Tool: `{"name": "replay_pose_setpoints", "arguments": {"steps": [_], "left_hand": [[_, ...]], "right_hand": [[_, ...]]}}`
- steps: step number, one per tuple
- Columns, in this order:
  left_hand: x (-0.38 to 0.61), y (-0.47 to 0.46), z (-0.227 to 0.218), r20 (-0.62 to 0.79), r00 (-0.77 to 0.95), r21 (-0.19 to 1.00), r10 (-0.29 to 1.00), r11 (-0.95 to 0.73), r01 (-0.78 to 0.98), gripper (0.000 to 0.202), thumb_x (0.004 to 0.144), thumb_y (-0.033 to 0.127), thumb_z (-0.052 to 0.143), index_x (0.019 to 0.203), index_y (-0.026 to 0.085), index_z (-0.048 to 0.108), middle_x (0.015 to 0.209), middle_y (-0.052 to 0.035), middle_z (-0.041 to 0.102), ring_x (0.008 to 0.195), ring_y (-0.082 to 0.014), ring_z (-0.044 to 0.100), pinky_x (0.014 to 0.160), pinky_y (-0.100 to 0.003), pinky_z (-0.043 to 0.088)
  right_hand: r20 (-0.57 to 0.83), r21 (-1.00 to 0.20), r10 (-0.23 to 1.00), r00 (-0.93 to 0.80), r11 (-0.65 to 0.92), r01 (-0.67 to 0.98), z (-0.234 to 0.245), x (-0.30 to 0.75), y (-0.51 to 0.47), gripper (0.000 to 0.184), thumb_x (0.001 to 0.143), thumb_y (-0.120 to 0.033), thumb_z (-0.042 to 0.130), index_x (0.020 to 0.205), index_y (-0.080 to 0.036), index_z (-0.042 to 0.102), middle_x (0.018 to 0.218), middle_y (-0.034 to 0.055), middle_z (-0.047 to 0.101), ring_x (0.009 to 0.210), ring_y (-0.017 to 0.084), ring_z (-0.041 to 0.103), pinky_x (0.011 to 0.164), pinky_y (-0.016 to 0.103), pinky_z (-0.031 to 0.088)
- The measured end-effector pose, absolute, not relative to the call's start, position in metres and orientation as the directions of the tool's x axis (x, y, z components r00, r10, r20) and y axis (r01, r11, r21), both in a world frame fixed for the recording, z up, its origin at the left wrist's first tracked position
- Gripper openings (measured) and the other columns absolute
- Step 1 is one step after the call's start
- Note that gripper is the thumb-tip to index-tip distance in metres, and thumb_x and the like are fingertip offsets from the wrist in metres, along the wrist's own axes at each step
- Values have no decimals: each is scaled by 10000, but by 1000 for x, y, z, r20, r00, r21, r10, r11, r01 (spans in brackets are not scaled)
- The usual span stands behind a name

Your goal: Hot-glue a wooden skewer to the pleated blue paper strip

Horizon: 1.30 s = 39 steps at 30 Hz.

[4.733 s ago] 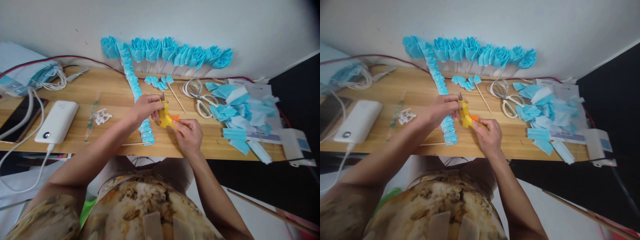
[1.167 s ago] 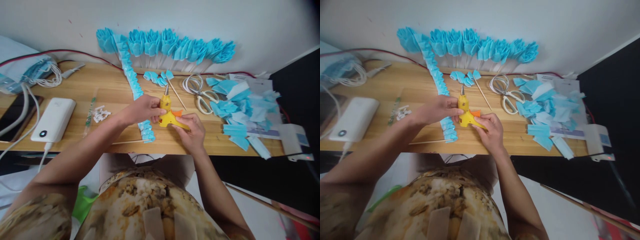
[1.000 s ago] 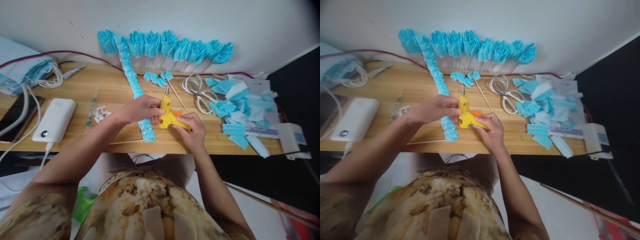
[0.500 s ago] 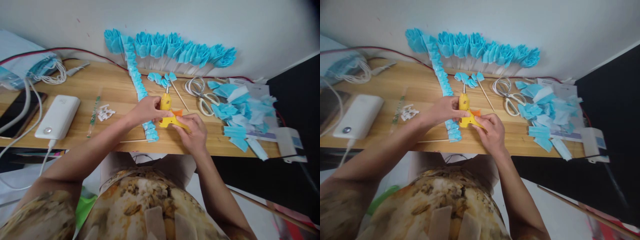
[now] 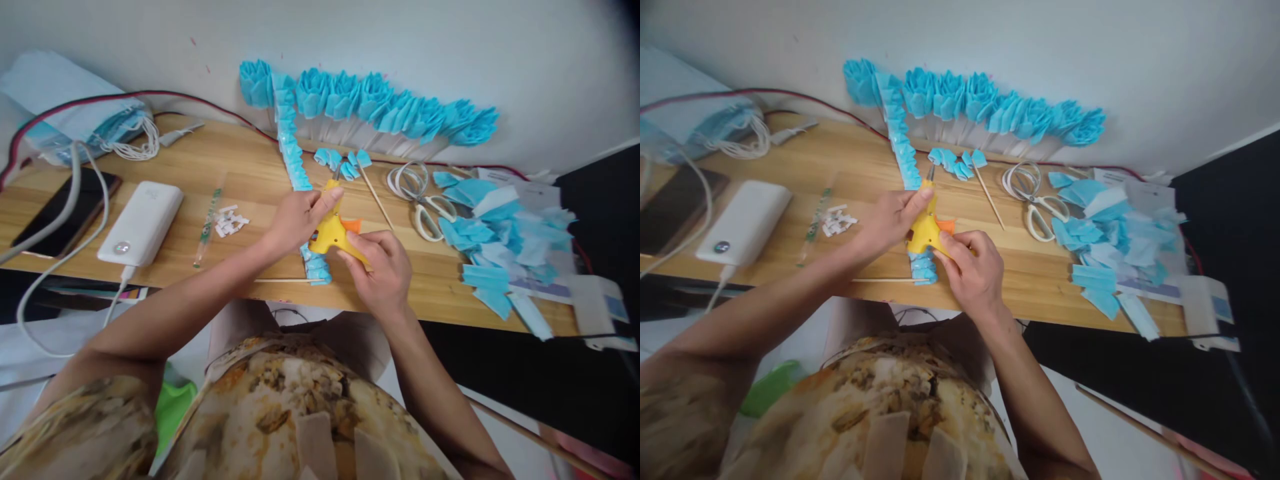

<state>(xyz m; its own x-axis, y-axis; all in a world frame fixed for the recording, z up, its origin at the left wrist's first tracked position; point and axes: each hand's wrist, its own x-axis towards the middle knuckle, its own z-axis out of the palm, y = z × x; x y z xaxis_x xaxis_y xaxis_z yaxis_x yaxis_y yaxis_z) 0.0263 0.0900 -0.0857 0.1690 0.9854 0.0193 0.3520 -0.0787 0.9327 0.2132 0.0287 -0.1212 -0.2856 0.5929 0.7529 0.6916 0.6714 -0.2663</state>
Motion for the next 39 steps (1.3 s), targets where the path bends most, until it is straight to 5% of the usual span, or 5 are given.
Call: {"name": "replay_pose_setpoints", "arguments": {"steps": [6, 15, 19, 32, 39], "left_hand": [[-9, 88, -83, -171, 165, 967, 971, 133, 219, 589, 1048, 591, 506, 632, 175, 515, 520, 13, 517, 439, -85, 502, 448, -212, 368], [-49, 75, -85, -202, 251, 979, 947, 186, 86, 285, 1021, 273, 571, 765, 151, 596, 672, 15, 592, 556, -66, 526, 524, -165, 417], [-59, 70, -94, -213, 205, 975, 955, 194, 110, 247, 963, 333, 670, 813, 146, 610, 711, 13, 592, 590, -69, 524, 532, -166, 409], [-87, 73, -96, -136, -118, 911, 984, 171, 376, 745, 1092, 576, 356, 476, 186, 504, 447, -22, 507, 431, -99, 494, 506, -242, 379], [-120, 66, -94, 190, -182, 688, 965, 1, 726, 514, 1043, 441, 490, 634, 175, 652, 537, -12, 560, 551, -142, 512, 605, -286, 368]], "right_hand": [[714, -288, 603, -355, 715, 637, -119, 186, 37, 288, 956, -230, 712, 1229, -319, 687, 924, 24, 681, 834, 204, 669, 709, 355, 564], [668, -358, 639, -381, 726, 588, -118, 158, 47, 232, 946, -232, 728, 1172, -285, 715, 887, 30, 675, 812, 209, 667, 701, 363, 559], [658, -373, 635, -405, 742, 556, -119, 153, 53, 245, 955, -254, 715, 1193, -308, 714, 898, 25, 675, 813, 210, 666, 710, 367, 567], [651, -222, 549, -525, 798, 560, -117, 125, 51, 245, 981, -228, 680, 1218, -292, 682, 906, 25, 673, 810, 190, 642, 720, 331, 535], [644, -233, 557, -524, 796, 559, -117, 134, 56, 205, 971, -219, 698, 1175, -242, 694, 900, 40, 677, 814, 197, 649, 721, 334, 539]]}}
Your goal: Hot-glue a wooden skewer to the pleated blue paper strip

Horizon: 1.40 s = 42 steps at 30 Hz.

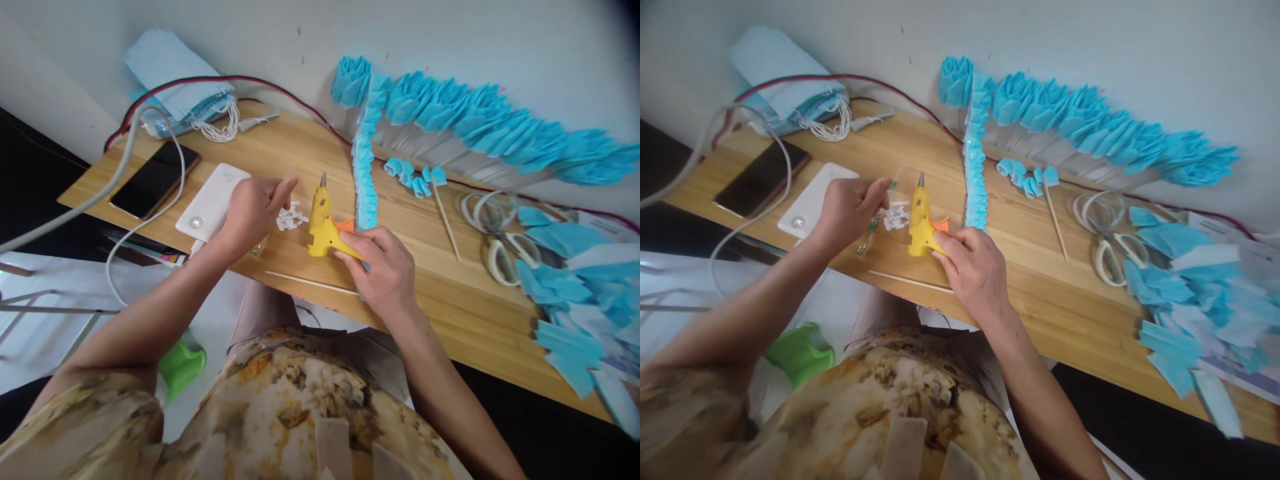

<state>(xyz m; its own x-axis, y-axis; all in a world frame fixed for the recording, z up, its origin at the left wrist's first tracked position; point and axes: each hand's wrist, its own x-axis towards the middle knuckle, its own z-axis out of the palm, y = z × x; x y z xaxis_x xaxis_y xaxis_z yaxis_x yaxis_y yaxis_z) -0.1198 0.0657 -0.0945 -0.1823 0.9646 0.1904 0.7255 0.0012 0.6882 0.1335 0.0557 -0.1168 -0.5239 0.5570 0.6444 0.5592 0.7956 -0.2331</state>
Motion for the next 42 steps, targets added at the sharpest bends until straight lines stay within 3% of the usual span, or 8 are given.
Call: {"name": "replay_pose_setpoints", "arguments": {"steps": [4, 7, 11, 17, 21, 23, 30, 42], "left_hand": [[-117, 51, -104, 401, -5, 513, 916, -220, 830, 307, 1036, 267, 473, 1027, 150, 757, 879, -78, 704, 818, -212, 626, 773, -324, 463], [-109, 41, -116, 609, 167, 297, 775, -418, 858, 443, 1033, 133, 407, 1369, 254, 668, 1194, -94, 679, 1007, -233, 612, 902, -359, 488], [-106, 37, -130, 620, 299, 149, 725, -483, 863, 541, 1031, 90, 392, 1411, 384, 643, 1441, -69, 580, 1173, -257, 565, 1002, -404, 473], [-116, 45, -120, 536, -74, 486, 841, -236, 842, 410, 1041, 229, 433, 1339, 280, 710, 1362, -94, 662, 1154, -263, 591, 1046, -438, 482], [-110, 48, -104, 176, -89, 893, 980, -121, 434, 431, 1022, 487, 537, 1200, 157, 749, 986, -89, 743, 804, -171, 641, 760, -280, 535], [-104, 52, -99, -8, 3, 980, 1000, 7, 200, 500, 969, 607, 604, 1039, 138, 764, 796, -52, 691, 630, -122, 582, 600, -226, 480], [-95, 66, -93, -194, 97, 959, 976, 210, -190, 331, 878, 396, 802, 727, 131, 674, 608, -4, 605, 511, -71, 534, 465, -170, 394], [-107, 66, -90, -191, 253, 932, 948, 256, -256, 244, 877, 327, 825, 989, 117, 775, 786, -32, 713, 662, -96, 641, 646, -222, 536]], "right_hand": [[638, -227, 561, -528, 792, 567, -115, 135, 55, 203, 968, -215, 702, 1170, -227, 691, 894, 45, 682, 815, 201, 653, 720, 334, 541], [631, -227, 564, -532, 790, 570, -112, 134, 55, 192, 968, -214, 701, 1159, -222, 691, 892, 45, 684, 813, 202, 655, 721, 333, 543], [637, -216, 555, -535, 795, 567, -109, 134, 54, 193, 962, -201, 704, 1155, -204, 694, 897, 53, 689, 813, 202, 653, 720, 329, 539], [648, -153, 519, -558, 806, 572, -107, 135, 51, 188, 971, -178, 686, 1156, -209, 698, 903, 50, 700, 803, 190, 637, 709, 312, 516], [662, -93, 482, -574, 812, 576, -108, 134, 50, 157, 983, -182, 670, 1128, -213, 721, 899, 47, 724, 795, 189, 632, 700, 310, 489], [659, -68, 480, -579, 804, 591, -108, 133, 50, 154, 991, -172, 650, 1107, -220, 739, 894, 40, 736, 789, 187, 627, 697, 311, 469], [656, -22, 470, -591, 794, 607, -102, 127, 46, 233, 1030, -167, 574, 1010, -214, 801, 861, 45, 759, 735, 175, 604, 669, 330, 404], [599, -172, 575, -558, 773, 611, -107, 140, 52, 227, 996, -200, 617, 1077, -290, 809, 931, 43, 757, 822, 203, 661, 710, 341, 500]]}}
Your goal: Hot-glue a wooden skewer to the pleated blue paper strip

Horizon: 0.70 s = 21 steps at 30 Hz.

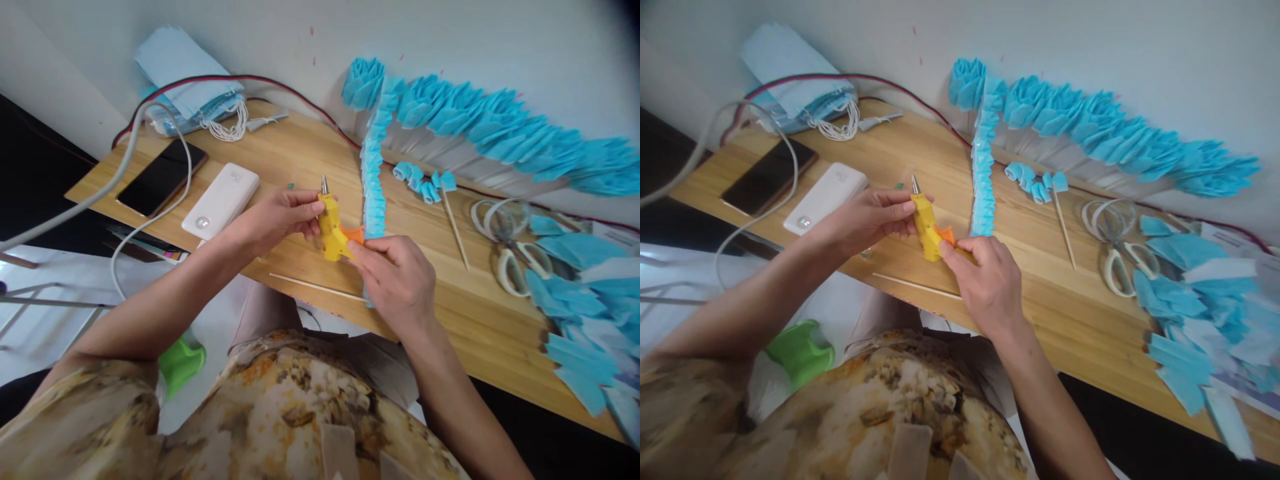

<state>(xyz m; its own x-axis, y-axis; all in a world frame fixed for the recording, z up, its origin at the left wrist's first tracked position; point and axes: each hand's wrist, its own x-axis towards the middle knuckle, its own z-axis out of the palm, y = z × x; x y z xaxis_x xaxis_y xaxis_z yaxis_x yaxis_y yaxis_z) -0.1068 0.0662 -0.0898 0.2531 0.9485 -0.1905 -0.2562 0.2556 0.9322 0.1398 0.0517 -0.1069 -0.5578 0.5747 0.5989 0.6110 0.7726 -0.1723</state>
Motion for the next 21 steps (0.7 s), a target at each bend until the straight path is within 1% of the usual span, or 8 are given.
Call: {"name": "replay_pose_setpoints", "arguments": {"steps": [3, 6, 9, 11, 13, 17, 21], "left_hand": [[-106, 66, -85, -212, 263, 920, 941, 283, -270, 156, 888, 250, 777, 954, 109, 764, 780, -40, 711, 665, -106, 645, 649, -228, 554], [-104, 66, -82, -244, 230, 912, 942, 304, -276, 91, 876, 193, 732, 868, 102, 740, 723, -37, 687, 619, -105, 630, 587, -209, 533], [-101, 68, -81, -277, 188, 914, 942, 319, -251, 108, 868, 156, 683, 774, 107, 703, 634, -21, 637, 546, -92, 587, 517, -187, 485], [-98, 70, -81, -287, 161, 918, 944, 320, -236, 131, 868, 133, 642, 751, 111, 695, 611, -19, 628, 521, -87, 569, 495, -180, 465], [-95, 71, -82, -294, 132, 920, 947, 318, -229, 157, 853, 87, 587, 742, 112, 696, 603, -19, 629, 508, -83, 559, 482, -175, 450], [-92, 71, -85, -329, 74, 915, 941, 337, -220, 234, 771, -2, 498, 758, 111, 702, 550, 1, 589, 464, -73, 513, 450, -165, 410], [-95, 68, -86, -307, 133, 904, 942, 332, -268, 256, 739, 18, 522, 868, 100, 727, 651, -21, 651, 545, -91, 589, 505, -178, 474]], "right_hand": [[570, -210, 607, -554, 759, 617, -107, 142, 53, 223, 992, -222, 619, 1083, -299, 808, 939, 46, 758, 837, 214, 668, 723, 360, 520], [566, -215, 611, -553, 757, 616, -108, 141, 52, 224, 993, -227, 614, 1081, -297, 808, 932, 47, 754, 827, 212, 661, 717, 358, 515], [572, -207, 605, -554, 760, 616, -108, 139, 51, 225, 994, -224, 611, 1075, -293, 809, 923, 47, 748, 811, 207, 648, 697, 347, 496], [570, -201, 608, -553, 755, 624, -109, 137, 50, 225, 995, -227, 608, 1074, -291, 809, 918, 47, 744, 805, 204, 641, 688, 341, 485], [574, -191, 606, -551, 753, 629, -109, 136, 49, 225, 1000, -229, 604, 1076, -289, 808, 909, 46, 738, 800, 203, 635, 685, 336, 479], [590, -187, 587, -555, 767, 614, -110, 136, 51, 207, 1001, -239, 614, 1071, -277, 805, 903, 47, 733, 795, 203, 635, 680, 333, 479], [566, -240, 635, -525, 737, 632, -112, 137, 54, 206, 1013, -269, 599, 1018, -269, 804, 893, 43, 728, 813, 209, 646, 700, 340, 491]]}}
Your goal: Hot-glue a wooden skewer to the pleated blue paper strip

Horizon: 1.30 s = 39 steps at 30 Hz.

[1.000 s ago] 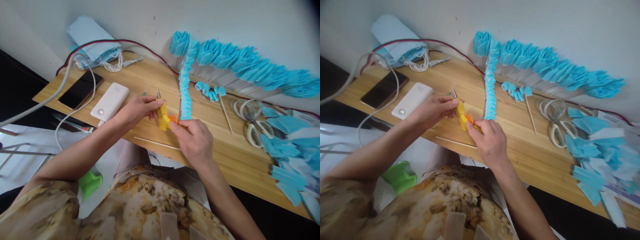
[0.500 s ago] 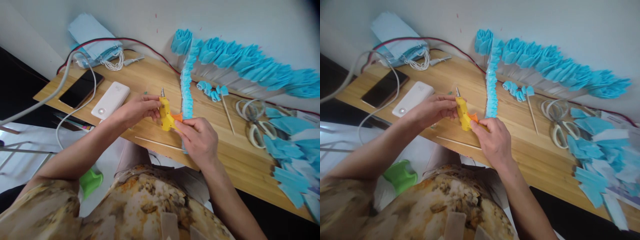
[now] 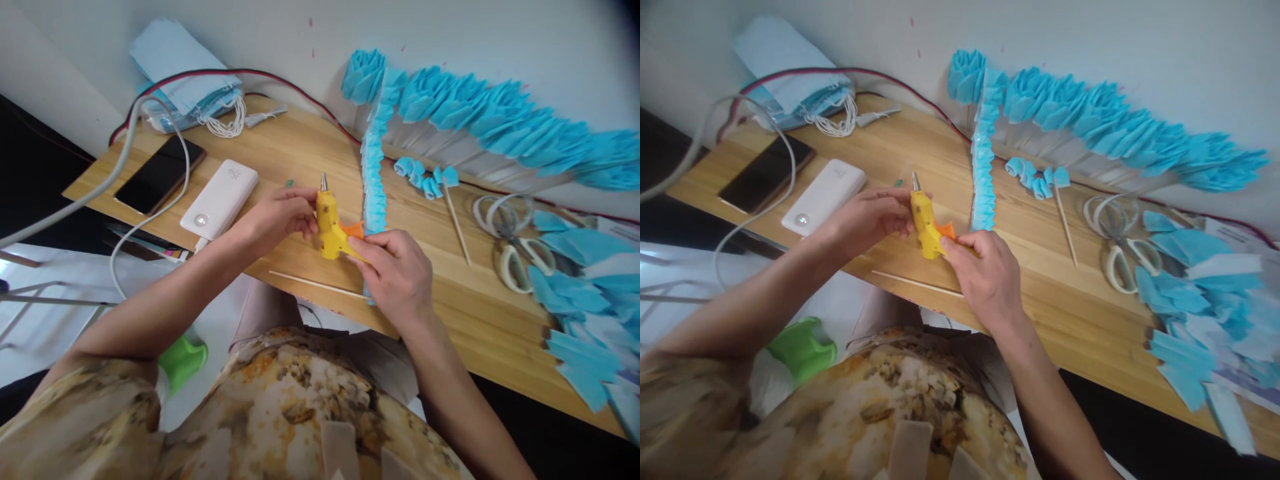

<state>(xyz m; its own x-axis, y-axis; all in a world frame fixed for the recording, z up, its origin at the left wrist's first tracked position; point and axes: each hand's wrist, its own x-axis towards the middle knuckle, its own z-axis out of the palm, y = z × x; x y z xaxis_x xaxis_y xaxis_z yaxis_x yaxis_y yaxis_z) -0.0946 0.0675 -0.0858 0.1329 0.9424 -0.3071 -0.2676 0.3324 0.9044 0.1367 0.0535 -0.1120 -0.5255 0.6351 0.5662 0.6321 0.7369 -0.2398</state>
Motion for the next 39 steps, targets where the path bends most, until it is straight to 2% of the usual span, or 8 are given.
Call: {"name": "replay_pose_setpoints", "arguments": {"steps": [3, 6, 14, 22, 27, 30, 36, 39], "left_hand": [[-96, 66, -87, -249, 149, 934, 957, 278, -225, 173, 790, 78, 602, 907, 111, 726, 666, -10, 643, 563, -92, 595, 529, -183, 489], [-95, 66, -89, -178, 115, 977, 977, 189, -95, 60, 846, 128, 644, 852, 130, 704, 653, 3, 621, 554, -87, 583, 536, -186, 486], [-93, 67, -89, -85, 119, 985, 989, 66, 157, 126, 859, 63, 552, 815, 153, 630, 665, 24, 605, 557, -86, 585, 556, -199, 495], [-89, 63, -85, -20, 51, 904, 999, -4, 427, 160, 796, 53, 496, 780, 207, 533, 595, 38, 553, 575, -122, 537, 570, -261, 410], [-87, 64, -86, -72, 11, 914, 997, 62, 400, 157, 763, 67, 487, 821, 202, 543, 637, 19, 575, 612, -146, 544, 597, -283, 421], [-85, 65, -88, -78, -17, 939, 997, 79, 336, 174, 754, 67, 491, 853, 198, 548, 638, 20, 582, 622, -152, 559, 605, -276, 438], [-81, 68, -83, -146, -61, 940, 988, 157, 302, 229, 742, 46, 484, 915, 182, 550, 626, 33, 586, 560, -141, 547, 560, -258, 426], [-81, 71, -85, -169, -82, 943, 982, 186, 277, 237, 731, 42, 474, 900, 177, 572, 617, 30, 592, 542, -140, 542, 550, -257, 427]], "right_hand": [[561, -243, 641, -524, 733, 636, -113, 136, 54, 217, 1014, -274, 592, 1002, -266, 809, 882, 47, 727, 792, 209, 636, 684, 341, 478], [556, -246, 637, -535, 740, 626, -113, 135, 53, 226, 1008, -258, 589, 1033, -271, 813, 893, 52, 729, 794, 207, 635, 680, 340, 477], [517, -210, 639, -569, 739, 640, -111, 135, 51, 267, 1012, -230, 558, 1078, -272, 813, 908, 57, 730, 792, 201, 613, 678, 335, 451], [467, -207, 658, -590, 731, 651, -109, 128, 49, 324, 1060, -270, 487, 989, -245, 802, 876, 63, 694, 790, 196, 572, 676, 334, 409], [458, -135, 638, -619, 738, 661, -106, 125, 48, 290, 1061, -267, 503, 968, -252, 778, 853, 52, 679, 775, 187, 546, 661, 334, 384], [464, -143, 632, -620, 745, 652, -107, 124, 47, 247, 1048, -239, 531, 966, -255, 763, 856, 54, 670, 770, 188, 528, 656, 336, 359], [487, -103, 619, -617, 742, 663, -107, 121, 44, 244, 1038, -198, 533, 945, -244, 753, 865, 61, 676, 777, 190, 532, 651, 336, 345], [479, -159, 643, -598, 733, 661, -103, 120, 43, 240, 1023, -180, 536, 961, -242, 760, 877, 65, 689, 785, 194, 553, 656, 337, 365]]}}
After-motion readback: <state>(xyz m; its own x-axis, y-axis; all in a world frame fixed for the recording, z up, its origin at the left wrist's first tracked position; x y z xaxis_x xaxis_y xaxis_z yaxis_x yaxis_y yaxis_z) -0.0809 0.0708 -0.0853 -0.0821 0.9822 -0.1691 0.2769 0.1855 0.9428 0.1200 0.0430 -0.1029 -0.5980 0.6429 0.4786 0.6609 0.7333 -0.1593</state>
